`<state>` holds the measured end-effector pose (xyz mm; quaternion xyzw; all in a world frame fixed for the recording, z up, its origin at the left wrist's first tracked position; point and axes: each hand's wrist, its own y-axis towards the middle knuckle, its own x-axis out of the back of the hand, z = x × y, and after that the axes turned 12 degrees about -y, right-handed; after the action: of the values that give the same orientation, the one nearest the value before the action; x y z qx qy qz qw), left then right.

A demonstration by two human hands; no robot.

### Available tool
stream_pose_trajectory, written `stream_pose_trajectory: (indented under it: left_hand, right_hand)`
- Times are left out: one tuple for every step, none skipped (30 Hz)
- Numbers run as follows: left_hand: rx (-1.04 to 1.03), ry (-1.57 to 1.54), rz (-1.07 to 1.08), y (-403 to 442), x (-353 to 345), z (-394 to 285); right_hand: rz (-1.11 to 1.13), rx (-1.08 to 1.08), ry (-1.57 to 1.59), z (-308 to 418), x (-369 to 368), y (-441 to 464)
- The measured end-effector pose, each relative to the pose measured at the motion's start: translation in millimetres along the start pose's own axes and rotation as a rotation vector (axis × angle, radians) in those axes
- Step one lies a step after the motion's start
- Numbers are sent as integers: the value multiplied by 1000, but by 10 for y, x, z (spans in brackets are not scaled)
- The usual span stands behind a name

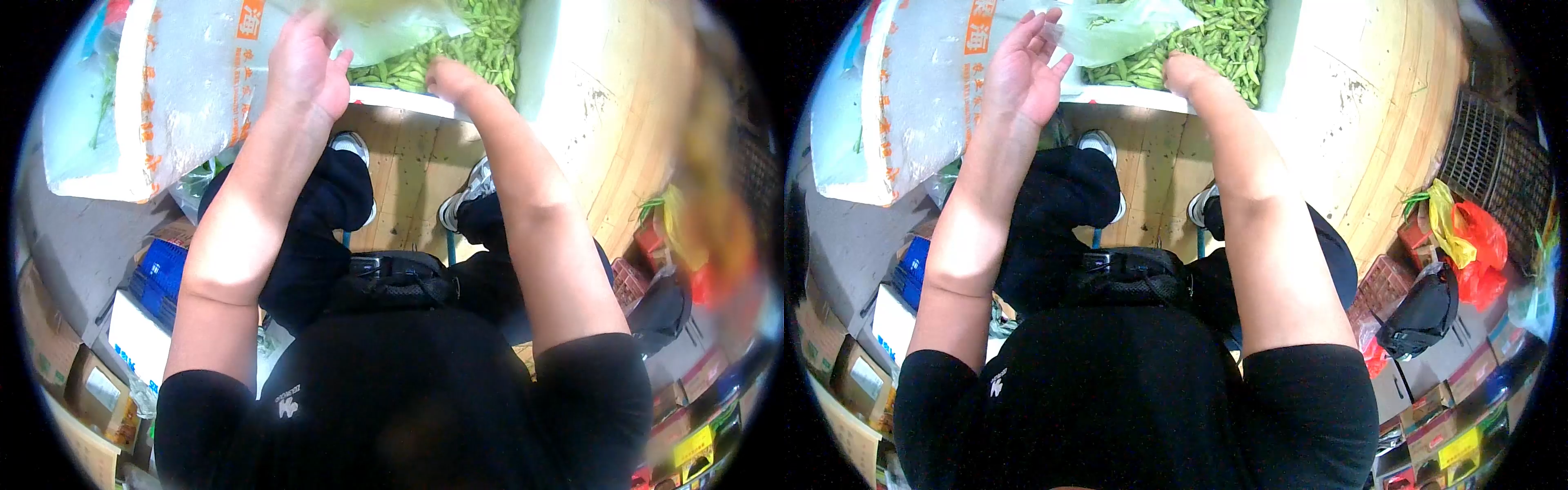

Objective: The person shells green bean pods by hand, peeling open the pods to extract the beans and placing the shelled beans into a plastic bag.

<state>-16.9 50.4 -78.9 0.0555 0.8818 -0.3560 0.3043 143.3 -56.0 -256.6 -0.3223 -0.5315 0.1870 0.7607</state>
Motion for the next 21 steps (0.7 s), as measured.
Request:
stream_pose_trajectory:
  left_hand:
    - [-6, 40, 20, -5, 12, 8]
    - [-15, 79, 41, -6, 20, 12]
    - [-20, 72, 39, -4, 17, 22]
    - [-28, 67, 36, -2, 11, 37]
    - [-35, 62, 32, -4, 5, 47]
    - [-38, 69, 32, -12, -8, 47]
    - [-39, 75, 30, -26, -21, 48]
    - [-37, 82, 28, -24, -15, 49]
    - [-35, 91, 22, -7, 1, 45]
    - [-54, 106, 16, -3, 8, 46]
    - [-73, 120, 10, -6, 4, 49]
    - [-93, 132, 5, -7, -2, 47]
    - [-141, 158, 10, -5, 2, 45]
    - [-186, 183, 15, -6, 10, 47]
    - [-230, 208, 20, -19, 11, 49]
    - [-329, 259, 83, -41, -2, 55]
    - [-430, 308, 148, -72, -27, 62]
    - [-534, 355, 212, -109, -54, 69]
    - [-522, 341, 324, -163, -83, 83]
    - [-510, 326, 437, -229, -109, 100]
    - [-499, 311, 550, -280, -129, 115]
  right_hand:
    - [2, -13, -41, 32, 40, -1]
    - [-45, -52, 24, 88, 54, -23]
    - [-97, -88, 88, 191, 89, -90]
    - [-150, -120, 153, 279, 125, -123]
    - [-388, -103, 131, 335, -34, -80]
    - [-332, -99, 111, 318, -69, -3]
    - [-275, -95, 92, 280, -64, 76]
    - [-216, -94, 73, 239, -76, 142]
    - [-126, -108, 74, 254, 9, 84]
    - [-118, -65, 89, 212, -10, 95]
    - [-111, -21, 102, 138, -54, 109]
    - [-104, 22, 113, 93, -53, 97]
    - [-148, 34, 133, 60, -64, 85]
    - [-166, -2, 168, 17, -68, 74]
    - [-182, -39, 203, -19, -46, 34]
    - [-201, -78, 236, -67, -20, -12]
    - [-216, -113, 295, -150, -48, -35]
    - [-229, -121, 273, -188, -8, -133]
    - [-243, -130, 250, -211, 22, -267]
    - [-257, -139, 225, -250, 64, -377]
    - [-387, -185, 284, -362, -60, -372]
